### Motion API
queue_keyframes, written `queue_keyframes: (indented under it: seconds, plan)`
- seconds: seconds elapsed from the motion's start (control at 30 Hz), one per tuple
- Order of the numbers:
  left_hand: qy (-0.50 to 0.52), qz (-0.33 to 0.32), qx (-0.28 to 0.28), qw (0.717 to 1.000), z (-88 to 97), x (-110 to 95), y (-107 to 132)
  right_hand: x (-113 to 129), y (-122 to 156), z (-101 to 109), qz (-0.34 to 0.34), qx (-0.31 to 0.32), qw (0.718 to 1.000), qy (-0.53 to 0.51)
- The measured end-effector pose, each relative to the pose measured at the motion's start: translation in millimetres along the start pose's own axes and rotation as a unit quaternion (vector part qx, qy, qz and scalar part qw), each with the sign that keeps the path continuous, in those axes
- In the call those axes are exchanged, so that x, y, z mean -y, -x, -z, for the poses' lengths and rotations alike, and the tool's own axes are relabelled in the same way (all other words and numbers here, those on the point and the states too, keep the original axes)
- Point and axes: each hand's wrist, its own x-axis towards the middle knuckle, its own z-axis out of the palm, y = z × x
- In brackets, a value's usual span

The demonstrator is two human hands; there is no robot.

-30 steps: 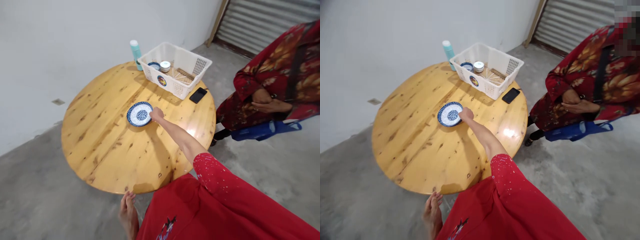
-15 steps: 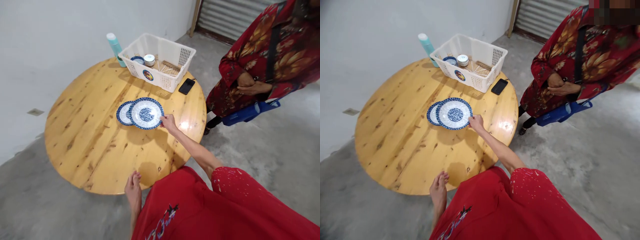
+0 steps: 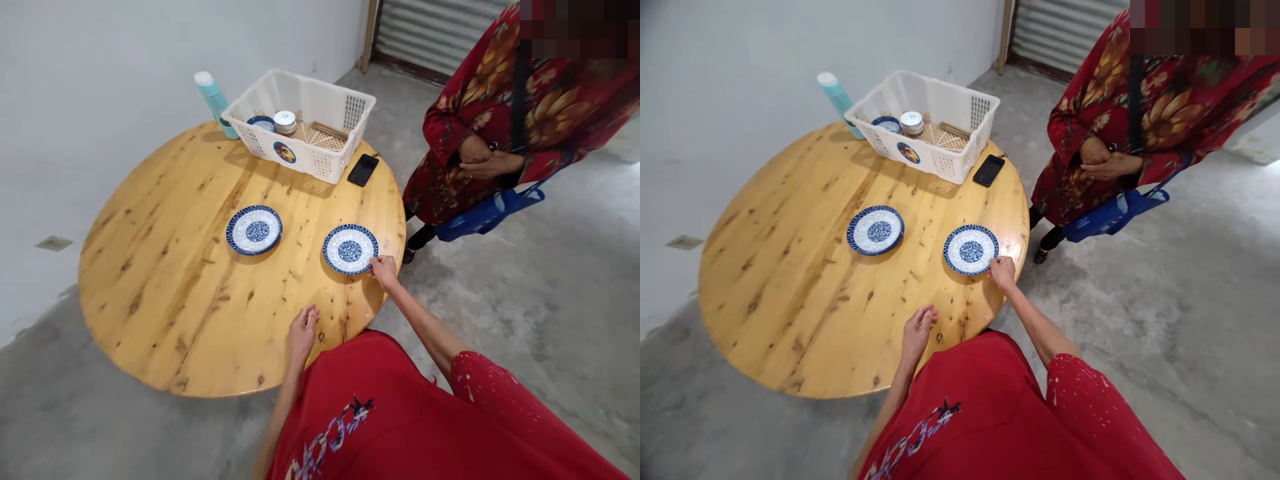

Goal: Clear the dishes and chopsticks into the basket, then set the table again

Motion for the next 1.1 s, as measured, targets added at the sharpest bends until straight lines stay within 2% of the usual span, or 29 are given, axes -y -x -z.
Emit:
queue_keyframes:
  seconds: [0.27,0.4,0.53,0.7,1.1]
  plan:
    - [0.007,0.034,-0.058,0.998,19.8,21,15,-6,12,-22,-0.013,0.015,0.999,-0.048]
    - [0.017,0.046,-0.076,0.996,20.5,31,23,-8,16,-22,-0.022,0.051,0.997,-0.061]
    - [0.021,0.045,-0.073,0.996,17.4,37,27,-9,9,-15,-0.021,0.08,0.994,-0.077]
    - [0.026,0.045,-0.07,0.996,16.3,37,28,-6,3,-16,-0.016,0.068,0.992,-0.106]
    - [0.021,0.049,-0.056,0.997,15.7,34,28,7,16,-48,-0.047,0.081,0.983,-0.158]
